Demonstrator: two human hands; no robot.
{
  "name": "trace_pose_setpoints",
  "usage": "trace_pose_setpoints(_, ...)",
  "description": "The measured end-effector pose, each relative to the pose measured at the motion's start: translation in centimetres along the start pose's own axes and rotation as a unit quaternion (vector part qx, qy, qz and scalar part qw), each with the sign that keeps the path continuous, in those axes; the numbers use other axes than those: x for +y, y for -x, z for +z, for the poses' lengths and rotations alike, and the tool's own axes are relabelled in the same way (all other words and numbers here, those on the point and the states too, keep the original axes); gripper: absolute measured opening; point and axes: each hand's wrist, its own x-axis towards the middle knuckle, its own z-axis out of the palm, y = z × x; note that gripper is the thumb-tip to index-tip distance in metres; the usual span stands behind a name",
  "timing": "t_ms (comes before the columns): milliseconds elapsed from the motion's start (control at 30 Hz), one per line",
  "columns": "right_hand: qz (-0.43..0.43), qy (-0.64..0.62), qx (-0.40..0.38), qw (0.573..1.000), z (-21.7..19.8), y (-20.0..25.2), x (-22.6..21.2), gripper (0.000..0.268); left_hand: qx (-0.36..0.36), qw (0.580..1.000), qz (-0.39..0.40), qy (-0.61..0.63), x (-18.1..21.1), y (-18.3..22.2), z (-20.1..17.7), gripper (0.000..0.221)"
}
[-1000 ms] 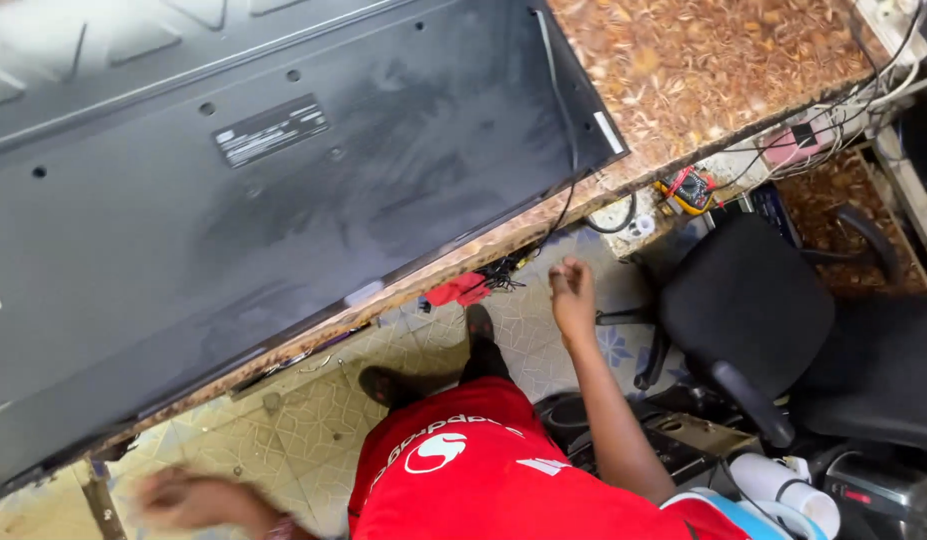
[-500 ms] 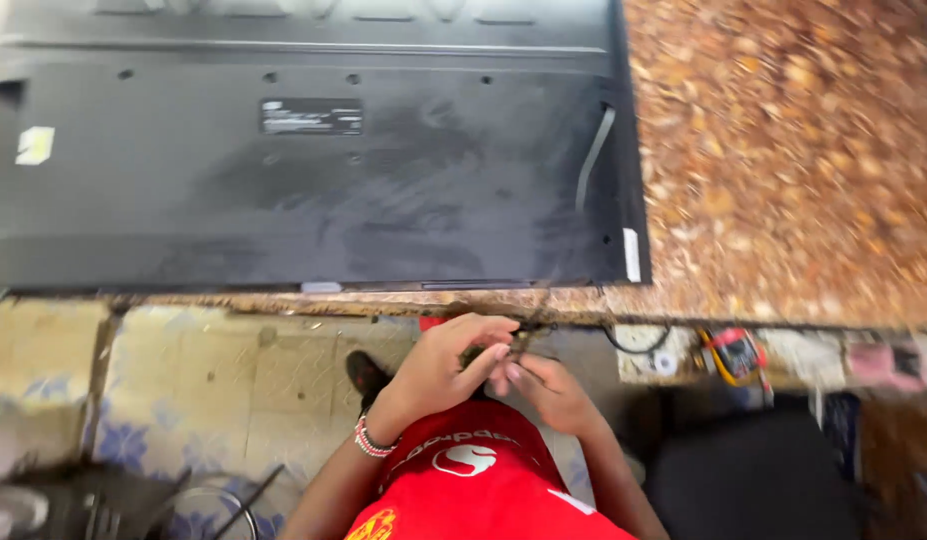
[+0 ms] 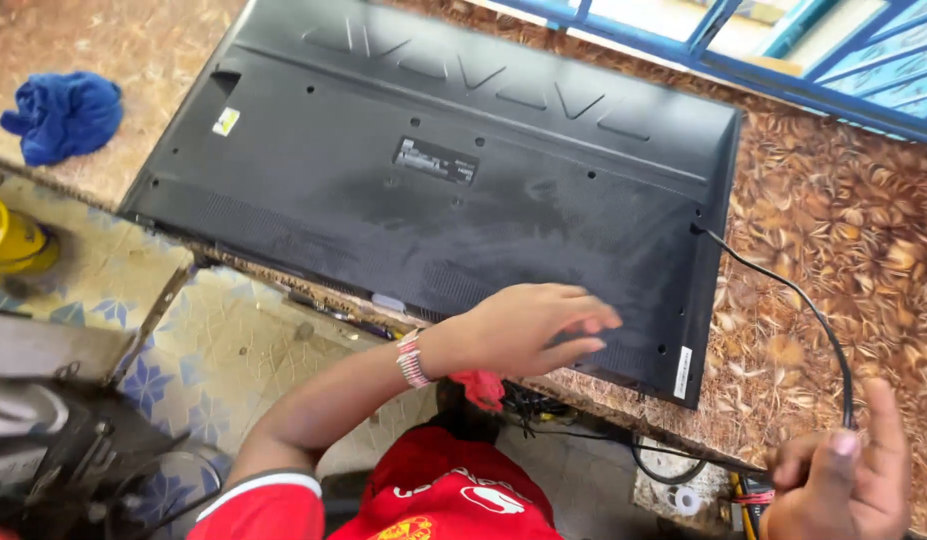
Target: Cleaning the back panel of a television using a cloth and managing the power cable.
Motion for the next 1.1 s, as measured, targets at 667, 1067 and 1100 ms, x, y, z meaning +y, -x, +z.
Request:
trace_pose_setpoints(667, -0.138, 0.205, 0.065, 0.967, 3.4, -4.3, 1.8, 0.044, 0.038, 0.922, 0.003, 0.386, -18.0, -31.5, 17.2, 0.035)
trace_pose_setpoints(1067, 0.003, 0.346, -0.121, 0.93, 7.8, -14.2, 7.8, 0.052, -0.008, 0.779, -0.113, 0.617, -16.2, -27.6, 10.3, 0.024)
trace_pose_setpoints(1100, 0.004, 0.345, -0.122, 0.931, 8.2, -14.6, 8.9, 0.052, -0.008, 0.779, -0.114, 0.616, -16.2, -27.4, 10.3, 0.024)
